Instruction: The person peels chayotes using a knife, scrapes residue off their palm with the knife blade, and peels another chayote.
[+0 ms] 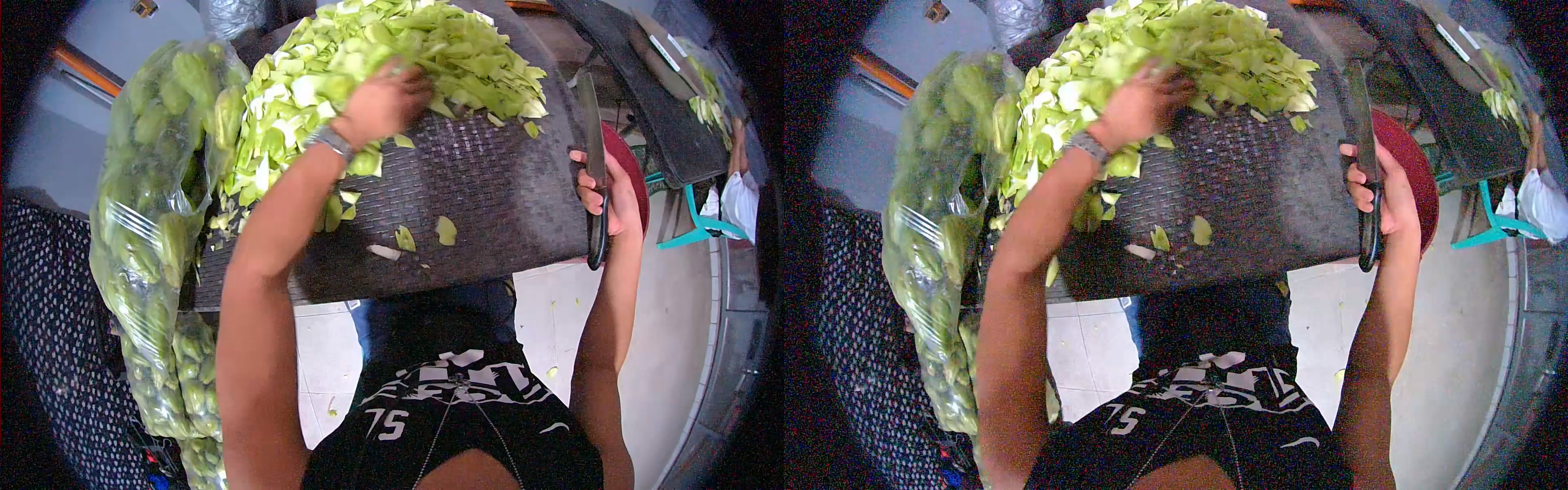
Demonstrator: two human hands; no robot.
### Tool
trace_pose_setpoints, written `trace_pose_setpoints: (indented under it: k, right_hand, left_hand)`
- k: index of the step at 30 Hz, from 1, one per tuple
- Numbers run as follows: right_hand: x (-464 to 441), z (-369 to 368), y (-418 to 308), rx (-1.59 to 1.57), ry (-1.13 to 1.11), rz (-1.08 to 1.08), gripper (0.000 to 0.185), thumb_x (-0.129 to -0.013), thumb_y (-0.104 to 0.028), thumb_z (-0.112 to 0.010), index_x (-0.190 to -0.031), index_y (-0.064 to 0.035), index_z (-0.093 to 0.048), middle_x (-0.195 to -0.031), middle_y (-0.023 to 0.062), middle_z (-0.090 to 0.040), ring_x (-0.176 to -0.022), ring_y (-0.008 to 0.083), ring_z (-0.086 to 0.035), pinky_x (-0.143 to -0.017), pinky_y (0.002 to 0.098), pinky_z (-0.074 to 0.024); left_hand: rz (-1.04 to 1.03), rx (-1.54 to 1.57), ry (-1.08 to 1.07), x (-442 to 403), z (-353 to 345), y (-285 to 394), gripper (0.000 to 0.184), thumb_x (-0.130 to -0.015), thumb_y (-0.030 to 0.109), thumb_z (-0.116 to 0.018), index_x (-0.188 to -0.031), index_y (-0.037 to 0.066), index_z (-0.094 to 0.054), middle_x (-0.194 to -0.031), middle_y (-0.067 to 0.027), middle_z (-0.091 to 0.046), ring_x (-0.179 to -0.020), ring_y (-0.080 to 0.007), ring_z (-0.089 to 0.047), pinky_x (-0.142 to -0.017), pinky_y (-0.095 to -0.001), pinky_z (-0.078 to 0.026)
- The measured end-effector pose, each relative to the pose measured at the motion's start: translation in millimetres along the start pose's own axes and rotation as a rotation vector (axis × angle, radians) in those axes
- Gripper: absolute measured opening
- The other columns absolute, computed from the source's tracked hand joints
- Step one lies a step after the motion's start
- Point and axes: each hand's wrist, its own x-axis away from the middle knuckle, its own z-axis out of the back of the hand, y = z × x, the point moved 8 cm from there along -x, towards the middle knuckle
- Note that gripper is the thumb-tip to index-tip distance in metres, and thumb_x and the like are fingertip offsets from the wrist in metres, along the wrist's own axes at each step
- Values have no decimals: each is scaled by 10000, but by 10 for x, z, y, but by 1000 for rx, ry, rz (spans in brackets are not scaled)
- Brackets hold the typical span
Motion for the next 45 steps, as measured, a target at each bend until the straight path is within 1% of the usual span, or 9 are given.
trace_pose_setpoints:
  k: [9,13,15,19,21,25,34,40,45]
  right_hand:
    - [-40,4,18,69,27,-11,492,-1078,-441,-411,-1257,-11,-572,-700,-1,-488,-455,85,-431,-357,226,-363]
    - [-15,-32,9,82,64,-9,473,-1078,-447,-417,-1242,-35,-580,-698,-6,-495,-453,83,-438,-354,225,-366]
    - [-34,-29,38,96,67,-13,465,-1076,-451,-424,-1239,-45,-583,-698,-8,-497,-452,82,-440,-353,225,-367]
    - [-49,-17,61,165,98,4,469,-1067,-480,-451,-1231,-63,-588,-688,-19,-501,-444,79,-438,-351,222,-364]
    - [-27,-44,43,209,142,3,475,-1064,-494,-457,-1224,-67,-591,-682,-21,-501,-438,76,-434,-351,223,-362]
    - [-16,-21,46,216,147,19,480,-1060,-508,-465,-1205,-69,-594,-676,-21,-496,-430,74,-426,-348,227,-355]
    - [-2,-59,67,193,147,24,461,-1068,-493,-457,-1212,-75,-588,-666,-25,-477,-435,75,-429,-343,229,-350]
    - [-6,-44,86,225,147,25,448,-1066,-493,-463,-1205,-86,-589,-664,-34,-481,-437,67,-431,-350,223,-352]
    - [23,-81,69,226,166,40,438,-1065,-487,-471,-1194,-86,-590,-665,-35,-487,-438,64,-435,-353,220,-348]
  left_hand:
    - [263,150,-108,590,419,-860,391,-1005,415,-561,-1257,151,-700,-1362,-21,-645,-1378,-246,-498,-1192,-542,-315]
    - [694,467,-99,805,826,-992,425,-992,428,-606,-1257,112,-706,-1101,-178,-736,-1044,-320,-711,-960,-427,-522]
    - [658,498,-13,783,1234,-497,420,-980,432,-621,-1234,112,-720,-901,-228,-729,-841,-304,-732,-783,-406,-557]
    - [352,852,118,706,1401,807,365,-910,244,-727,-1234,84,-676,-1234,-134,-696,-1126,-325,-672,-978,-404,-530]
    - [104,747,96,729,1296,1439,452,-941,330,-688,-1348,144,-624,-1468,-125,-545,-1395,-344,-477,-1156,-562,-366]
    - [-80,746,-61,848,988,1843,442,-990,395,-594,-1413,270,-590,-1578,-68,-438,-1506,-309,-324,-1204,-634,-223]
    - [61,-48,-179,1765,713,-80,471,-1024,415,-485,-1495,395,-488,-1634,19,-362,-1532,-274,-276,-1257,-584,-94]
    - [317,-257,-262,1808,901,-845,420,-1056,414,-476,-1445,291,-578,-1586,-66,-438,-1468,-282,-403,-1215,-539,-274]
    - [957,1184,124,1558,1203,-866,703,-1028,597,-443,-1478,57,-486,-1492,-238,-500,-1340,-345,-545,-1145,-430,-408]
